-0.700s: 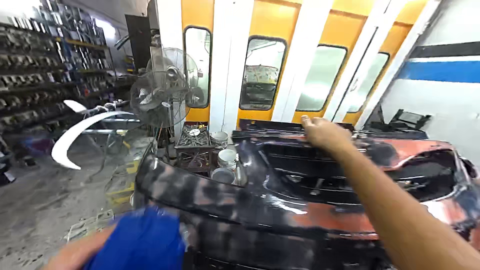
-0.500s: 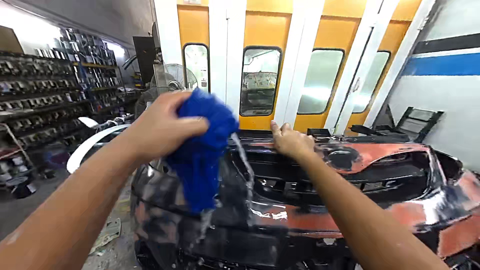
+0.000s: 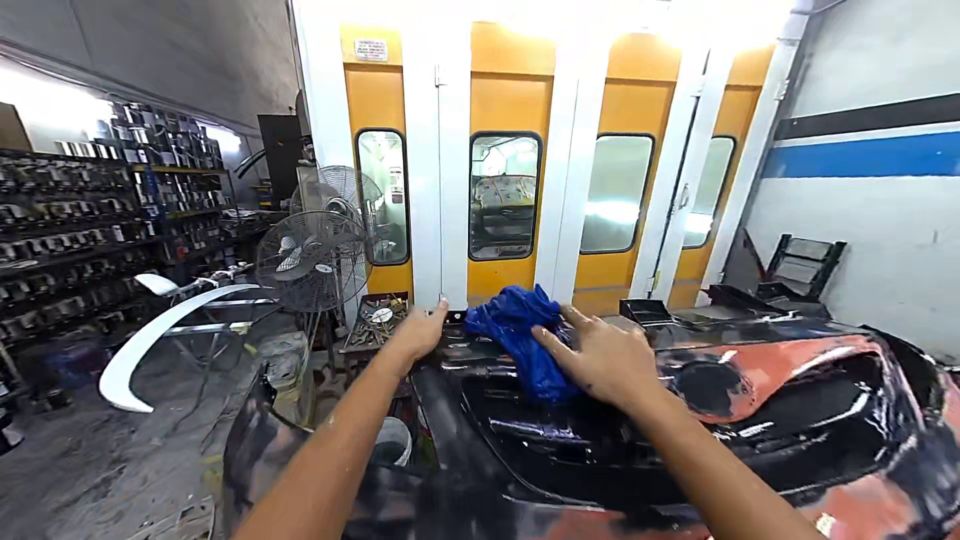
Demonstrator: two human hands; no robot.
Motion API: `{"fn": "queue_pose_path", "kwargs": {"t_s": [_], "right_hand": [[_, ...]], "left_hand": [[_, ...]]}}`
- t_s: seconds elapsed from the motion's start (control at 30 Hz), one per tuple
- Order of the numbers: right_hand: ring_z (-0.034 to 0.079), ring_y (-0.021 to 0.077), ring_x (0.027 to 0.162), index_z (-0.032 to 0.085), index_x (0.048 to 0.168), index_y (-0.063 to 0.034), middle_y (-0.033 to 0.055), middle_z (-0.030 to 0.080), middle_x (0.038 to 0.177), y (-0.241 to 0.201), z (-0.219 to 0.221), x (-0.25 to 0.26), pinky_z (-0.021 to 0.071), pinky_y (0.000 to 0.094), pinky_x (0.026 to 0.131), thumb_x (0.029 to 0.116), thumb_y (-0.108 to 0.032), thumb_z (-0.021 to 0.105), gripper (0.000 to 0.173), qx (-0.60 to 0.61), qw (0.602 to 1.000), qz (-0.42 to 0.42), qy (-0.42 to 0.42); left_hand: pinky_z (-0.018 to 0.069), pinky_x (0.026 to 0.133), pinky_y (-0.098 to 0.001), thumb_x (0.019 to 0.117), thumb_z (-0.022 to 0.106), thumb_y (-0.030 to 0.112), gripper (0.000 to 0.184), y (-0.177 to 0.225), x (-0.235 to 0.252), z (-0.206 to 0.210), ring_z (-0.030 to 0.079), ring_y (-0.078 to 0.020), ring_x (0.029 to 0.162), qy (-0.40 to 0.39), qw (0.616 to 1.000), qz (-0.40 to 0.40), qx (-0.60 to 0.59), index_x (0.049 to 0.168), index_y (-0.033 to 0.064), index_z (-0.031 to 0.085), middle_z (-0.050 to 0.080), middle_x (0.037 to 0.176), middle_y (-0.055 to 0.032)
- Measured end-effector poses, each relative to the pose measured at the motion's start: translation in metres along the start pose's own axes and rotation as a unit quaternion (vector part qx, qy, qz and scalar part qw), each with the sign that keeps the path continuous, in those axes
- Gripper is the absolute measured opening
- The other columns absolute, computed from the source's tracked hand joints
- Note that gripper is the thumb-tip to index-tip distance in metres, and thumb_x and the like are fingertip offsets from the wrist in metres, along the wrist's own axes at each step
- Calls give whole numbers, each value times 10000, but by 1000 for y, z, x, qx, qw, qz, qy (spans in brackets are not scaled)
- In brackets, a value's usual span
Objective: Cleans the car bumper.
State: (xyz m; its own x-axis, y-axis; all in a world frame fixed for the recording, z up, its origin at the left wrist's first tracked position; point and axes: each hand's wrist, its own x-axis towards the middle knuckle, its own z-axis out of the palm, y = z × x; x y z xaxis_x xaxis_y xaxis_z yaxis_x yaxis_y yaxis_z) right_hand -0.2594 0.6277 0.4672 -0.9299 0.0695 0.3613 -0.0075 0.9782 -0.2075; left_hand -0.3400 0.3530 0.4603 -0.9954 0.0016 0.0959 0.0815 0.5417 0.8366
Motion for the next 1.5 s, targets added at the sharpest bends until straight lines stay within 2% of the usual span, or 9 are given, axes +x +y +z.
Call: {"fn": "queue_pose_path", "kwargs": {"t_s": [0.17,0.27,0.37,0.47,0.73,0.83,1.03,1.23,1.5], "right_hand": [[483,453,1375,566,1420,-100,235,531,1466,-9,3,-3,424,701,1035,790,-875,477,1003,79,990,-69,99],[479,388,1390,386,1581,-237,162,487,1531,-58,-6,2,442,647,1077,677,-932,602,1161,112,987,-110,31],[513,386,1292,596,1411,-340,131,572,1389,-83,-9,9,484,620,967,846,-697,660,671,22,988,-150,-12],[625,266,1154,688,1260,-332,50,663,1209,-33,-25,2,569,519,877,881,-417,734,391,7,974,-223,46],[662,313,1019,759,1106,-198,95,682,1091,209,-83,0,547,623,823,787,-373,779,364,28,985,-89,146],[594,326,1204,740,1145,-249,94,612,1328,191,-80,8,532,600,932,834,-501,748,401,-5,984,-158,85],[697,330,895,720,1030,-97,128,710,936,233,-96,37,553,625,771,891,-304,718,249,99,965,-206,125],[683,232,983,720,1180,-276,12,704,1045,201,-110,-26,568,549,784,853,-514,751,406,36,960,-275,30],[685,344,1009,751,1094,-201,102,705,1085,380,-134,-36,548,641,743,773,-455,762,410,-11,978,-126,167]], "left_hand": [[538,919,-554,1043,339,656,694,1,-30,-10,660,-320,1099,-53,987,-19,-153,1324,87,620,678,1207,-182],[520,957,-572,1038,252,682,743,11,-34,-7,644,-325,1148,-40,994,13,-103,1372,116,600,664,1260,-182],[556,918,-525,1057,270,628,687,7,-27,0,684,-267,1064,-27,995,57,-73,1274,108,663,707,1142,-148],[591,824,-445,1084,457,445,434,8,-27,0,709,-204,905,-19,993,97,-62,1137,83,689,719,974,-103],[568,806,-541,1061,523,435,402,20,-42,6,702,-271,869,42,991,129,24,1108,79,702,713,933,-131],[563,738,-569,1057,523,446,426,35,-60,10,690,-299,794,81,984,133,80,1092,62,703,698,867,-153],[518,726,-625,1072,476,450,445,35,-92,-1,671,-335,786,156,961,122,192,1048,63,694,676,827,-160],[498,840,-672,1088,445,424,463,34,-115,-1,679,-382,941,153,951,105,246,1093,36,697,695,961,-209],[485,834,-713,1069,468,481,495,31,-119,-3,679,-422,941,184,943,130,245,1083,53,717,703,958,-222]]}}
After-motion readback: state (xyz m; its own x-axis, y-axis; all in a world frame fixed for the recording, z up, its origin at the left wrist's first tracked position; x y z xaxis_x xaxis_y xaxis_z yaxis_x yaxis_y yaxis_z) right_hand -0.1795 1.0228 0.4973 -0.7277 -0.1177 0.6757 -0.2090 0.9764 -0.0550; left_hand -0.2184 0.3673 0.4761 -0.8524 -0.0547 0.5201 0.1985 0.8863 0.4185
